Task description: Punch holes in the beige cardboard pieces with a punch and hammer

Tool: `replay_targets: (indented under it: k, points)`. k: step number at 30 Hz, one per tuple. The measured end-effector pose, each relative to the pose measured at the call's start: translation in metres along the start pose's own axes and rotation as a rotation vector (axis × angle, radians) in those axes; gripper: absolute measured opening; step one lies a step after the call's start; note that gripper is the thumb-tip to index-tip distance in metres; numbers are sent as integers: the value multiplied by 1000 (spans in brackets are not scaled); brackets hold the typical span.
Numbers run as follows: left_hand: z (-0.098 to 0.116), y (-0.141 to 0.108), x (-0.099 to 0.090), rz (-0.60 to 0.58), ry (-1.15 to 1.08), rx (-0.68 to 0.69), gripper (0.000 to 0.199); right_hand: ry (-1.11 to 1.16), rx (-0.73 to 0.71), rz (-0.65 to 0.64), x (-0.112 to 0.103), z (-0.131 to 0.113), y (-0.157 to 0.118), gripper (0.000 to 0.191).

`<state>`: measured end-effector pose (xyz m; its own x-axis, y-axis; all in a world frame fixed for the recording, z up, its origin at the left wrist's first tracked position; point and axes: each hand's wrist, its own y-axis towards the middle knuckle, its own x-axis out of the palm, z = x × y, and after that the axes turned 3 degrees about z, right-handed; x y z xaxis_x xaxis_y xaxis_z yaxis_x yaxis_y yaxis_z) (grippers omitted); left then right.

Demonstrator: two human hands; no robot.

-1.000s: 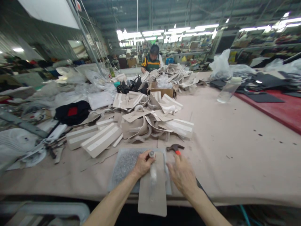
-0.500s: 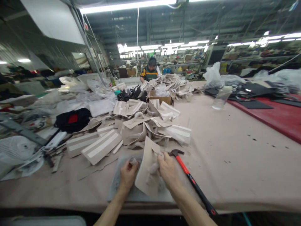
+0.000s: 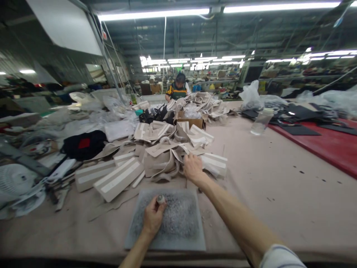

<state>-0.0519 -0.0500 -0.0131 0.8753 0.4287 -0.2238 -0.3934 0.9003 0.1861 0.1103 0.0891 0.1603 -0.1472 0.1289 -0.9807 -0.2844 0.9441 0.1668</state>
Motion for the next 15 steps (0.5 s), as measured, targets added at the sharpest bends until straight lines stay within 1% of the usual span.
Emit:
replay_targets:
  k: [2, 3, 5, 8, 10, 11, 13, 14, 15]
  points:
    - [-4, 0, 1, -4, 1, -15, 24, 0, 30, -45, 8, 22, 15, 14]
    - [-6, 1, 2, -7, 0, -17, 25, 3, 40, -53, 10, 28, 19, 12]
    - [-6, 1, 1, -6, 0, -18, 26, 16, 54, -24, 9, 35, 20, 17]
    - [-2, 1, 0, -2, 1, -26, 26, 33, 70, 87, -7, 39, 9, 22]
    - [2, 2, 0, -5, -11, -40, 26, 75, 101, 185, -20, 39, -8, 29]
    - [3, 2, -1, -7, -21, -49, 26, 151, 128, 242, -25, 38, -20, 31]
    - [6, 2, -2, -6, -39, -67, 26, 433, 192, 313, -26, 34, -50, 35]
    - [6, 3, -3, -3, -48, -78, 27, 608, 227, 305, -21, 30, -69, 36]
    - [6, 3, -4, 1, -55, -89, 27, 766, 260, 262, -12, 26, -89, 37]
